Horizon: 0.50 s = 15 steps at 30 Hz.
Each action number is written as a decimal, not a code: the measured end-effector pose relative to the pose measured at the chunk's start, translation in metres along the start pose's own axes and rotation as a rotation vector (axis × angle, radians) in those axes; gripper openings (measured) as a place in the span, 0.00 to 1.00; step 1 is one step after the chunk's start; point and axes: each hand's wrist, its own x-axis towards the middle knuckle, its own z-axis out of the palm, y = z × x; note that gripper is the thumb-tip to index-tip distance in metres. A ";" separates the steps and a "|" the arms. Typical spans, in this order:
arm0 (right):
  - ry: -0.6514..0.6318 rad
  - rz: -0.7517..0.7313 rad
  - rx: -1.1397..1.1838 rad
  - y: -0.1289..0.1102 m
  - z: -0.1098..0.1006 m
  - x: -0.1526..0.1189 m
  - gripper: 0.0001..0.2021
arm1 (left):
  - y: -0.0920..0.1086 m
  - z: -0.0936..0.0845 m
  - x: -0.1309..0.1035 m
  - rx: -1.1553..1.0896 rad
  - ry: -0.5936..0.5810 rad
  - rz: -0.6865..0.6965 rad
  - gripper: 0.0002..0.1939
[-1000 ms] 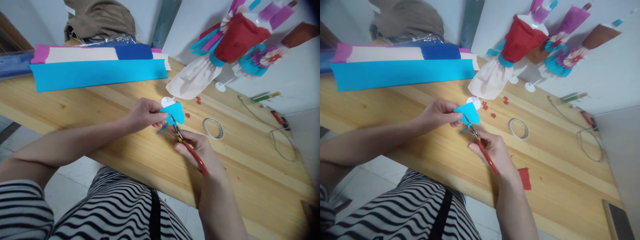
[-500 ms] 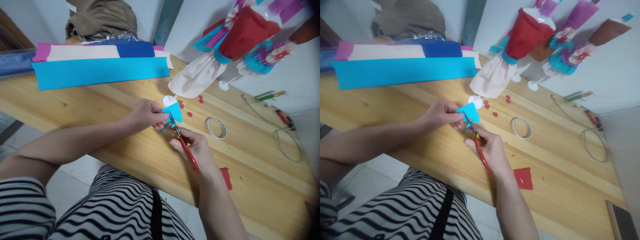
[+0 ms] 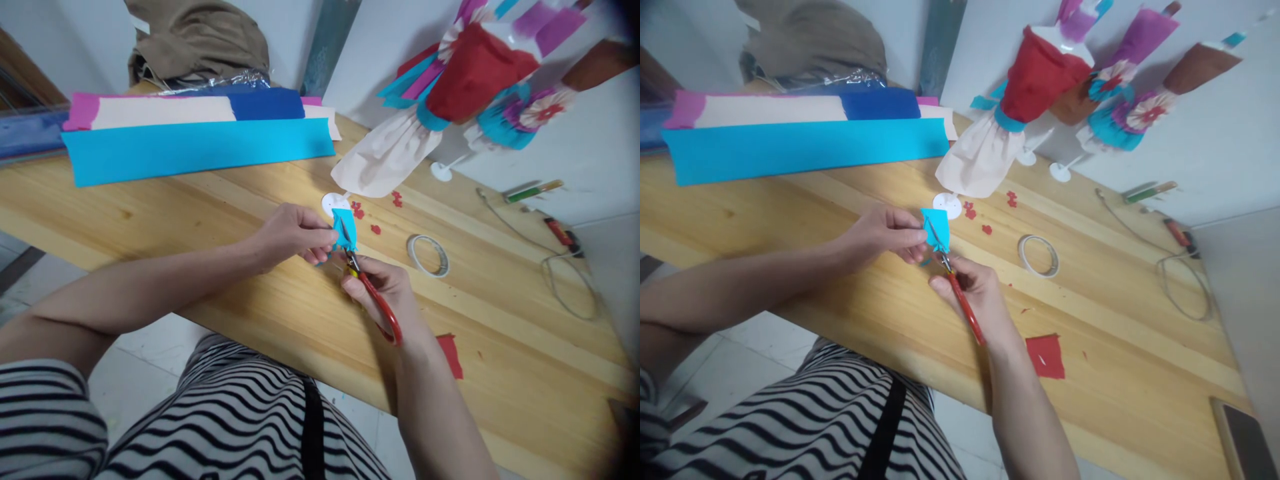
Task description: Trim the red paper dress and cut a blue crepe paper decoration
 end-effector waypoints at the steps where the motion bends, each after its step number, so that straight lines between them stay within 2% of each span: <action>1: 0.005 0.002 -0.001 0.000 0.000 0.000 0.14 | -0.001 0.001 0.000 0.000 0.003 0.006 0.09; 4: -0.013 0.015 -0.009 -0.003 0.000 -0.001 0.16 | 0.000 0.002 -0.001 0.003 0.020 0.024 0.14; 9: -0.071 0.001 -0.007 -0.006 -0.002 -0.004 0.22 | 0.003 0.002 -0.003 0.008 0.013 0.022 0.15; 15: -0.054 -0.003 -0.024 0.007 -0.003 -0.005 0.26 | 0.000 0.003 -0.002 -0.011 0.011 0.042 0.14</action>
